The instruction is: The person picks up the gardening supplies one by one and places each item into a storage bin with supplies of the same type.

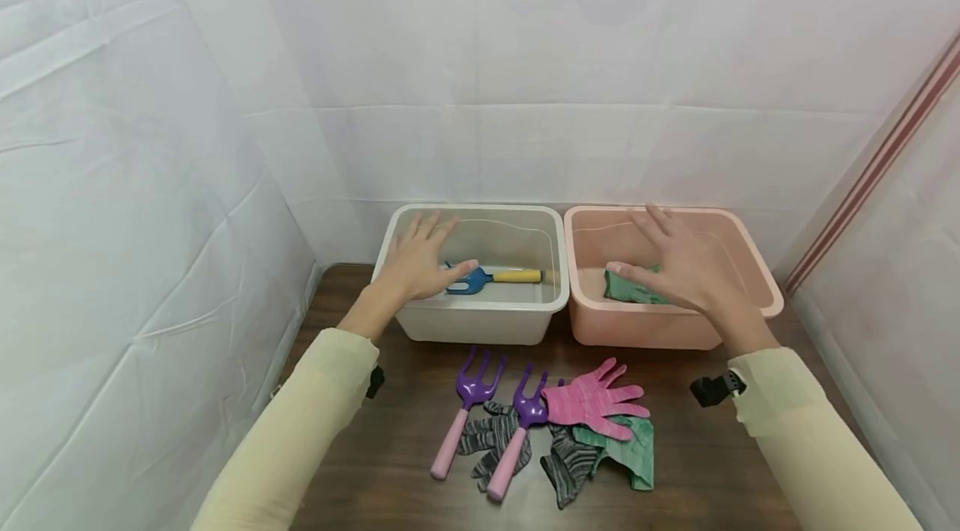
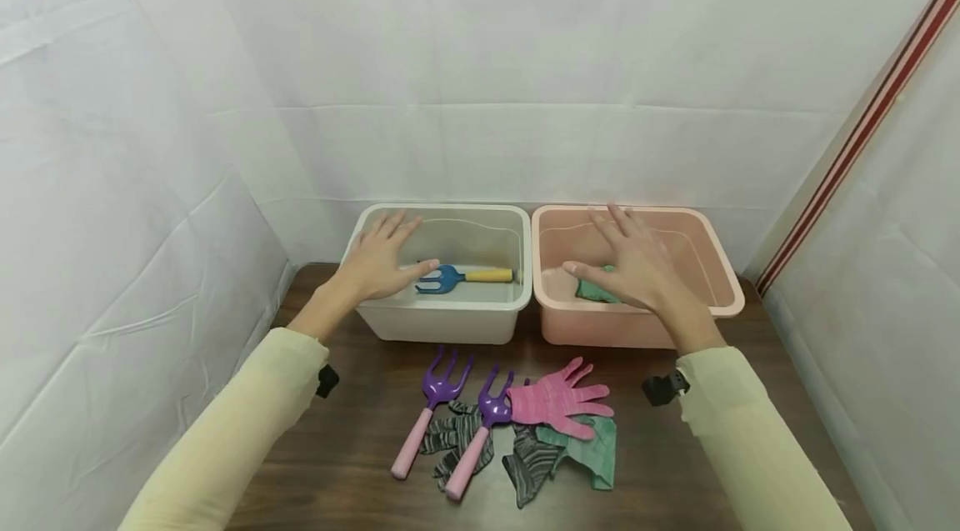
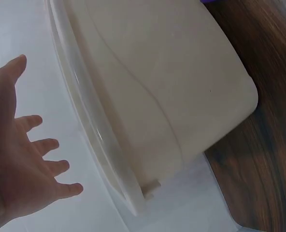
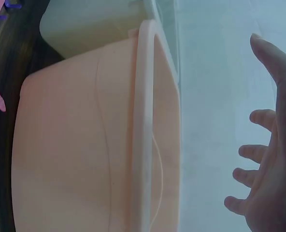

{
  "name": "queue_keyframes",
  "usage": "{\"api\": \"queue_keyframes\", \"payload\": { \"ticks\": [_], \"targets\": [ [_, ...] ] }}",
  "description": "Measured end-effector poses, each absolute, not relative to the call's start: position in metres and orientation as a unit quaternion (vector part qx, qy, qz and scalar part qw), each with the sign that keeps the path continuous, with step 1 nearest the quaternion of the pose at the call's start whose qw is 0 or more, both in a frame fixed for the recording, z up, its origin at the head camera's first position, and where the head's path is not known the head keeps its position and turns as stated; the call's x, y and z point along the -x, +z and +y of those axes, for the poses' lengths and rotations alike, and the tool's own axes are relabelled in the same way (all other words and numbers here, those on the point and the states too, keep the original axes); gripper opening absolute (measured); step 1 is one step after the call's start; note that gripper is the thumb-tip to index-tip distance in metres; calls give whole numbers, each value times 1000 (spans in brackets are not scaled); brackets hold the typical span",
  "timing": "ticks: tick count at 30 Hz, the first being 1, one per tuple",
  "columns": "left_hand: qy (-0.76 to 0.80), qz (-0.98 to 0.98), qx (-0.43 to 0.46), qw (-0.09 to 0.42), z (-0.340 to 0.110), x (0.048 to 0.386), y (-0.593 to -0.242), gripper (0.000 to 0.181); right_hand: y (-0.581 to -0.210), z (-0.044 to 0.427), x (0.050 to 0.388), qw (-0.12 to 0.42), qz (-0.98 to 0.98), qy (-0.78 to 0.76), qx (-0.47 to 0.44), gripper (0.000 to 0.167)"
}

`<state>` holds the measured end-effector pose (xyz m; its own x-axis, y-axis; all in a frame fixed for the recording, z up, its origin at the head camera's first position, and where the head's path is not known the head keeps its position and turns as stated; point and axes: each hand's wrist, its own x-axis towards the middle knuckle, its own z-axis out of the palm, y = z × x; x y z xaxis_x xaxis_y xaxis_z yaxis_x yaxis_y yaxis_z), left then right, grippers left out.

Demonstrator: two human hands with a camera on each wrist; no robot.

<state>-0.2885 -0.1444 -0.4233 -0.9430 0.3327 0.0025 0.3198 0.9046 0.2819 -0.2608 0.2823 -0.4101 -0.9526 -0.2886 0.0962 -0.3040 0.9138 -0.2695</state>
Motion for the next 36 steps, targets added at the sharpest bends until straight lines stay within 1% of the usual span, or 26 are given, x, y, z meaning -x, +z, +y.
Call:
{"api": "queue_keyframes", "payload": {
  "ticks": [3, 7, 11, 14, 19, 22, 26, 32, 36],
  "targets": [
    [151, 975, -164, 24, -151, 288, -422, 91, -410, 277, 259, 17, -973, 172, -154, 104],
    [166, 972, -167, 12, -162, 289, -426, 90, -409, 270, 257, 11, -965, 202, -167, 103],
    [184, 968, -171, -11, -176, 288, -432, 87, -409, 262, 255, 22, -962, 200, -183, 103],
    [200, 963, -177, -19, -186, 288, -434, 84, -411, 257, 254, 29, -960, 202, -193, 102],
    [228, 957, -181, -6, -201, 289, -435, 77, -410, 247, 252, 15, -948, 247, -201, 100],
    [239, 956, -172, 3, -207, 287, -433, 77, -410, 241, 250, 8, -938, 271, -214, 97],
    [257, 952, -166, 7, -212, 286, -432, 78, -412, 233, 245, 16, -931, 282, -232, 96],
    [285, 944, -166, 1, -223, 288, -432, 79, -409, 219, 234, 42, -919, 275, -278, 100],
    [296, 942, -156, 5, -232, 287, -434, 80, -407, 211, 227, 37, -915, 283, -284, 100]
  ]
}}
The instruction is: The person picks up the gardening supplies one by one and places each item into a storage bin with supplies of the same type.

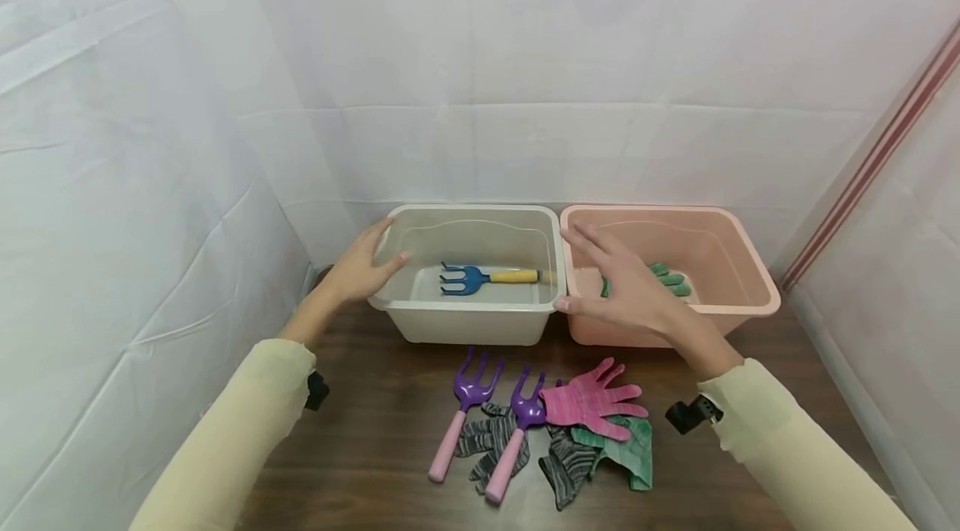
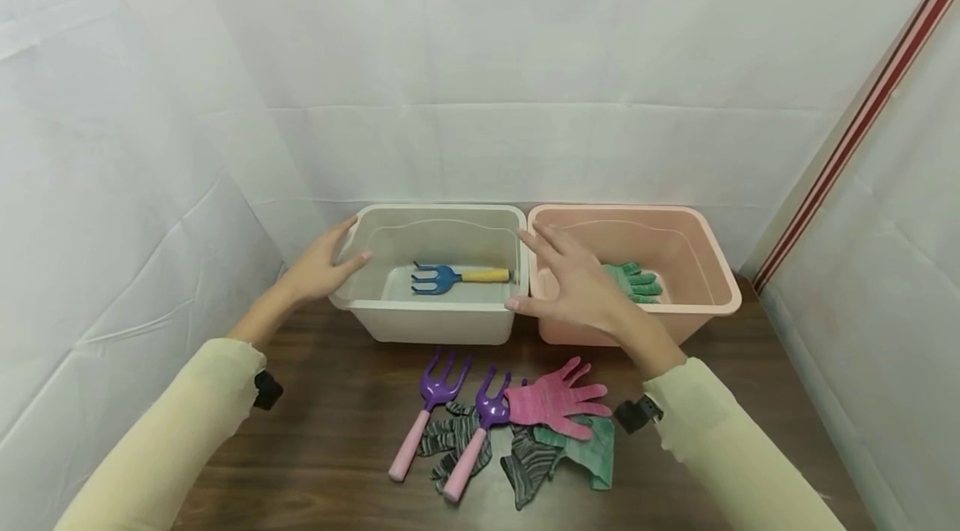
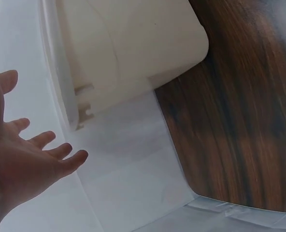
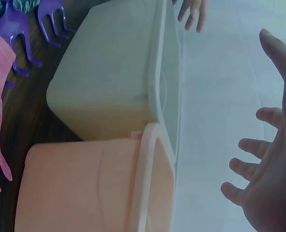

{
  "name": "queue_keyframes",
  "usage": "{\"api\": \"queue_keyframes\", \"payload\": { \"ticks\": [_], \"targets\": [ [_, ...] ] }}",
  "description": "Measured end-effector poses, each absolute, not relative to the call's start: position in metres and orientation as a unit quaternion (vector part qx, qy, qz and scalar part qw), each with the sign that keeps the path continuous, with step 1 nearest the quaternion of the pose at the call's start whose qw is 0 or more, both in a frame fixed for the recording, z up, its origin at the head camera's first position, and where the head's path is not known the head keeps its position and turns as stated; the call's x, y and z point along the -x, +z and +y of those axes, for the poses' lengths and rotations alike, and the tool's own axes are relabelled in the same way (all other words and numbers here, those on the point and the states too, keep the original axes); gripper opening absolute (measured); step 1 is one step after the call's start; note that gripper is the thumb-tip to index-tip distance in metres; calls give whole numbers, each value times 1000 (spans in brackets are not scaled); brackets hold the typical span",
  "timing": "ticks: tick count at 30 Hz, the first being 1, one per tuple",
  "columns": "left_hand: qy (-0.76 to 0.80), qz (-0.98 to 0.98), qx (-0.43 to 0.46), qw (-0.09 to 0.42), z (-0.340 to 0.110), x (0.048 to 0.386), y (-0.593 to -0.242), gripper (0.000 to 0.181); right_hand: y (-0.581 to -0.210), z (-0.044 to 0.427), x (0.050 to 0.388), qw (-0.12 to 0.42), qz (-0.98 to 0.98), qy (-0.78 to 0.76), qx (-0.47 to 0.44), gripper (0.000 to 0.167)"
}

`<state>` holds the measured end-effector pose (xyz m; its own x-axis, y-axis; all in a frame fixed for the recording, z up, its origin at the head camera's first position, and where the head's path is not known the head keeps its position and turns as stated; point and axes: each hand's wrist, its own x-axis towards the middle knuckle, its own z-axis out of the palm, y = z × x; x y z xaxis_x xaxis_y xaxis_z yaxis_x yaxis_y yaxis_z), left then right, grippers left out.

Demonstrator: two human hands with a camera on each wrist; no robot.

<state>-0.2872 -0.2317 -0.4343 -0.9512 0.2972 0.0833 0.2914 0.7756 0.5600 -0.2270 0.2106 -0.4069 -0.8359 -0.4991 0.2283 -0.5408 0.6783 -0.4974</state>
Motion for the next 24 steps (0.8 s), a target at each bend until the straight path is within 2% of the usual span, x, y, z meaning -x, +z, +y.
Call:
{"api": "queue_keyframes", "payload": {
  "ticks": [7, 13, 24],
  "targets": [
    [303, 943, -135, 14, -239, 284, -438, 81, -406, 201, 215, 10, -915, 291, -279, 100],
    [341, 930, -132, 28, -245, 279, -441, 78, -415, 194, 212, 25, -902, 291, -318, 99],
    [449, 884, -96, 90, -254, 276, -459, 80, -428, 184, 204, 35, -885, 304, -352, 98]
  ]
}}
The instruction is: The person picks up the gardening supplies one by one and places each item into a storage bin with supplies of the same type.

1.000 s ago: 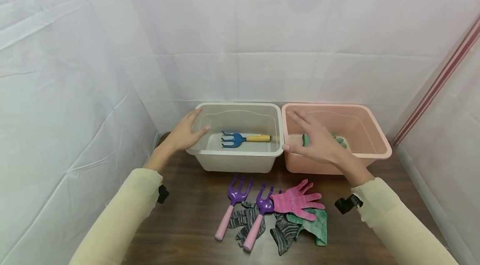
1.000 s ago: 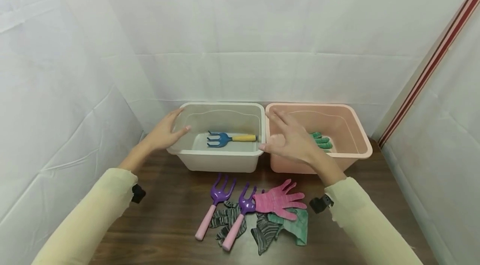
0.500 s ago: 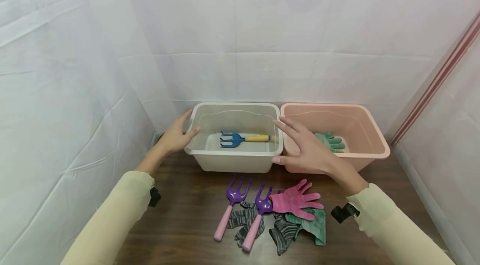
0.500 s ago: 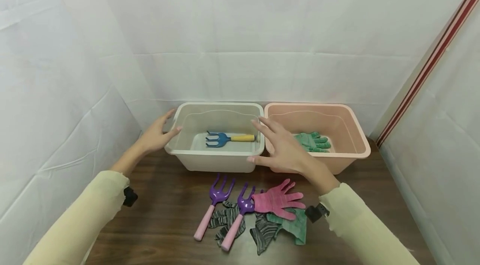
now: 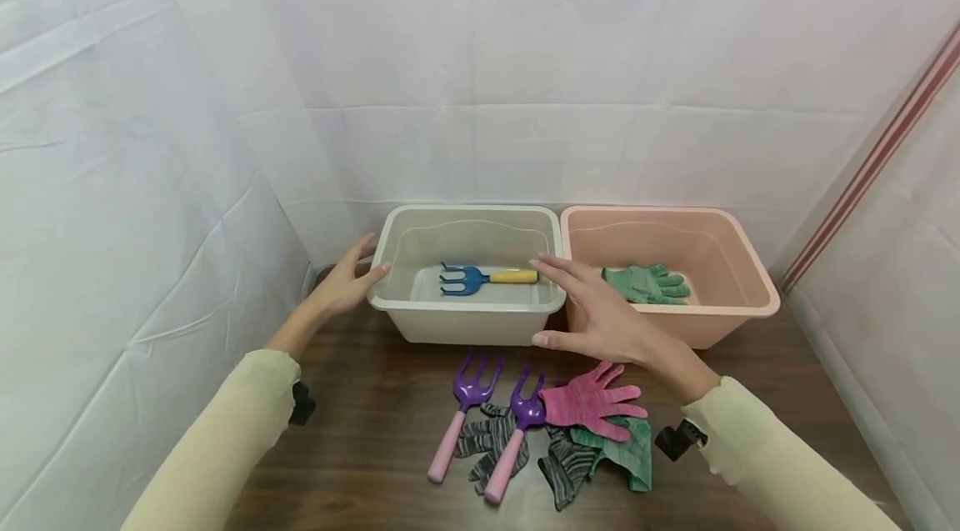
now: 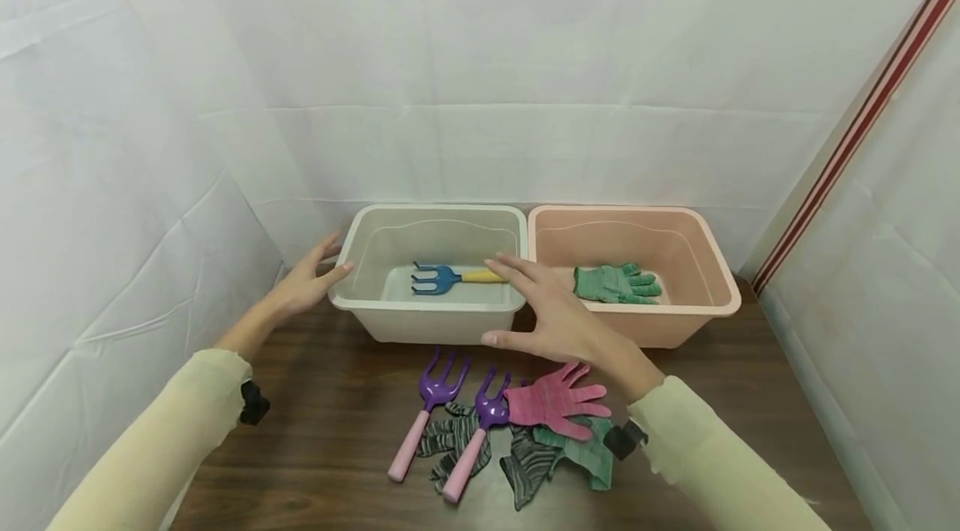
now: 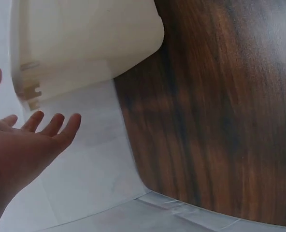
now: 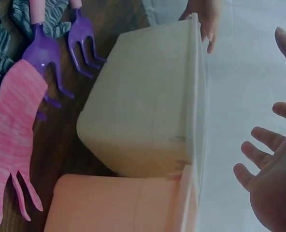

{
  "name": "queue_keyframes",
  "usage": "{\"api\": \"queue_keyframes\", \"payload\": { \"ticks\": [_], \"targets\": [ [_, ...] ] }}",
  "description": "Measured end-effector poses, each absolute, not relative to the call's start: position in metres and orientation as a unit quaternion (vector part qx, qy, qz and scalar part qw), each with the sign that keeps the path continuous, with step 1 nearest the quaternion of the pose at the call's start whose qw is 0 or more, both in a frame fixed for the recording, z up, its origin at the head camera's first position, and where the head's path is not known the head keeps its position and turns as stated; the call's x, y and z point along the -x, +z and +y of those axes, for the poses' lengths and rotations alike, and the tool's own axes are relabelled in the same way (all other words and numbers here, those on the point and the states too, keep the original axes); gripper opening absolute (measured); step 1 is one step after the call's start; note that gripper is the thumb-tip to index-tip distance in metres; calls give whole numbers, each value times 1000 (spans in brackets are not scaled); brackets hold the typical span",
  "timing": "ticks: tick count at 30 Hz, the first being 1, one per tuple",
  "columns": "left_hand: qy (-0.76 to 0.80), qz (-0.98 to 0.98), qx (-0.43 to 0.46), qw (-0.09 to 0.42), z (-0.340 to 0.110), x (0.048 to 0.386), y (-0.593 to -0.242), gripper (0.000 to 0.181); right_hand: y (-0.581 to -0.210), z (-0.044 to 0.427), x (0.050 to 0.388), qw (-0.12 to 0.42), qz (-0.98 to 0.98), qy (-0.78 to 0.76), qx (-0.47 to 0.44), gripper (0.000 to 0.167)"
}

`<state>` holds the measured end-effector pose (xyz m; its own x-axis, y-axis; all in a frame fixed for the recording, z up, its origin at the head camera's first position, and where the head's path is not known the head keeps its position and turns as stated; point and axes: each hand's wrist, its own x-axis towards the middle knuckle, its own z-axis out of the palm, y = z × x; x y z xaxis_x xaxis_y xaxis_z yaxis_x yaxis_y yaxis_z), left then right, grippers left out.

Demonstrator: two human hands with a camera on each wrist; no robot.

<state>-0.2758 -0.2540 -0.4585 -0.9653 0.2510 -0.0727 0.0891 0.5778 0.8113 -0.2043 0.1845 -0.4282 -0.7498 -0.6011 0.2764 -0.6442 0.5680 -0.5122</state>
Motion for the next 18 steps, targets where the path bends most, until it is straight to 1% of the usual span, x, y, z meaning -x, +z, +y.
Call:
{"api": "queue_keyframes", "payload": {
  "ticks": [4, 11, 18],
  "targets": [
    [473, 871, -95, 93, -252, 277, -463, 78, -432, 182, 201, 29, -883, 313, -349, 97],
    [523, 844, -64, 104, -248, 282, -469, 67, -437, 178, 194, 6, -874, 332, -354, 95],
    [570, 811, -42, 121, -251, 289, -478, 66, -439, 176, 189, 5, -869, 337, -363, 93]
  ]
}}
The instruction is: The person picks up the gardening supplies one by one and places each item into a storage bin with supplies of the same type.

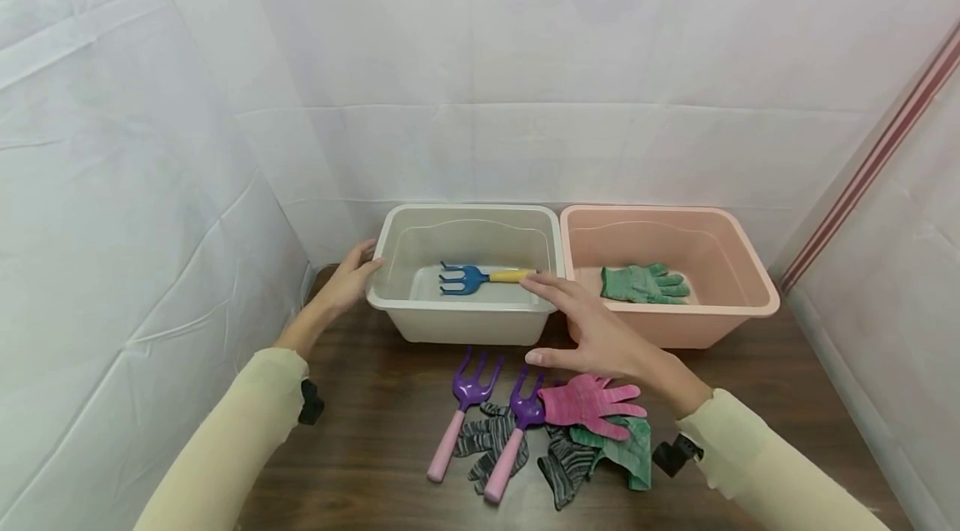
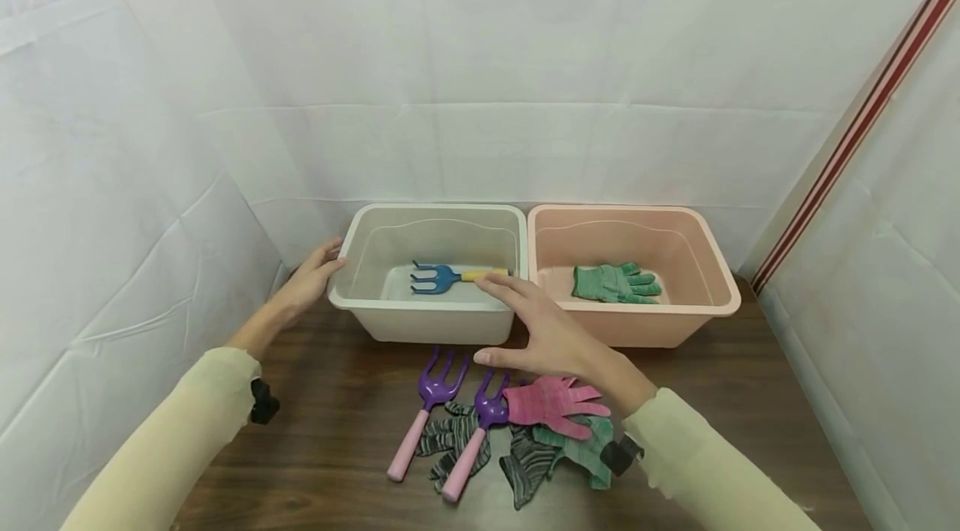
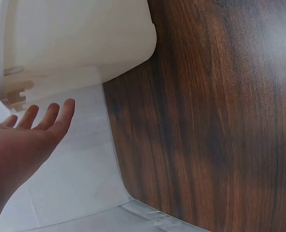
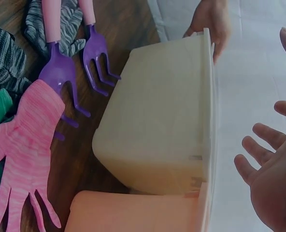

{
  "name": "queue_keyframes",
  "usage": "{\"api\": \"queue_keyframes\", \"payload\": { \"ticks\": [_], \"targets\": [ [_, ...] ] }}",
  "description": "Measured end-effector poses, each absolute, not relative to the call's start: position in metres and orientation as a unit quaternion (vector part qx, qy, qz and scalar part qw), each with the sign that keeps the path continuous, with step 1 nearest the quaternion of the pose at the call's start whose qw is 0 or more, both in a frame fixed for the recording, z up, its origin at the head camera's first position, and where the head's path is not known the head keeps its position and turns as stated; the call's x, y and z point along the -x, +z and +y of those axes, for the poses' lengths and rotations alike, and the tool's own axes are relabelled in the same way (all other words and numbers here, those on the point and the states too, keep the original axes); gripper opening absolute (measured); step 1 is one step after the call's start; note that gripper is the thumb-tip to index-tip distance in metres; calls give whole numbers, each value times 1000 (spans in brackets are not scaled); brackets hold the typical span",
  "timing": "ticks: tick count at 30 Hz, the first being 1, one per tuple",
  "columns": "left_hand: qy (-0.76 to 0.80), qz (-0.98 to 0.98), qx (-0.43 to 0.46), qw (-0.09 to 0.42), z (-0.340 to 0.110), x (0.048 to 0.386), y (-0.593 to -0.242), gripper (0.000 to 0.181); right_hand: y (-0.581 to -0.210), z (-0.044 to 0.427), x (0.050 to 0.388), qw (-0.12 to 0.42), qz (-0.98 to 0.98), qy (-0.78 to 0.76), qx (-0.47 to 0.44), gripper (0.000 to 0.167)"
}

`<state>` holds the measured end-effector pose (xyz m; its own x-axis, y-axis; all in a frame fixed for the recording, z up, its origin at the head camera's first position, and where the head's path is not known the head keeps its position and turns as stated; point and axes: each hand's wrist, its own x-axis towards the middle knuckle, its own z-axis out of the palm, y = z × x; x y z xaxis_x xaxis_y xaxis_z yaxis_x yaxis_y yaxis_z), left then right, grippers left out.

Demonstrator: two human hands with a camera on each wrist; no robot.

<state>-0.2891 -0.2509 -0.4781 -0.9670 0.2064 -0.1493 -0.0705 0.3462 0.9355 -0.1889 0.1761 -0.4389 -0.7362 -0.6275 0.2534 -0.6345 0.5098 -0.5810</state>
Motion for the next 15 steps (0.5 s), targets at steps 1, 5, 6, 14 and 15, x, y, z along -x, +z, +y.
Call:
{"api": "queue_keyframes", "payload": {
  "ticks": [1, 5, 6, 14, 15],
  "targets": [
    [567, 813, -41, 123, -251, 289, -478, 66, -439, 176, 188, 3, -868, 336, -364, 93],
    [545, 829, -35, 121, -250, 286, -478, 67, -441, 175, 184, -9, -870, 336, -361, 92],
    [540, 832, -35, 122, -249, 285, -478, 67, -442, 174, 183, -11, -870, 337, -360, 92],
    [567, 811, -30, 137, -247, 283, -483, 67, -447, 173, 177, -26, -870, 343, -353, 93],
    [575, 806, -28, 137, -246, 284, -484, 67, -448, 173, 177, -27, -870, 343, -353, 93]
  ]
}}
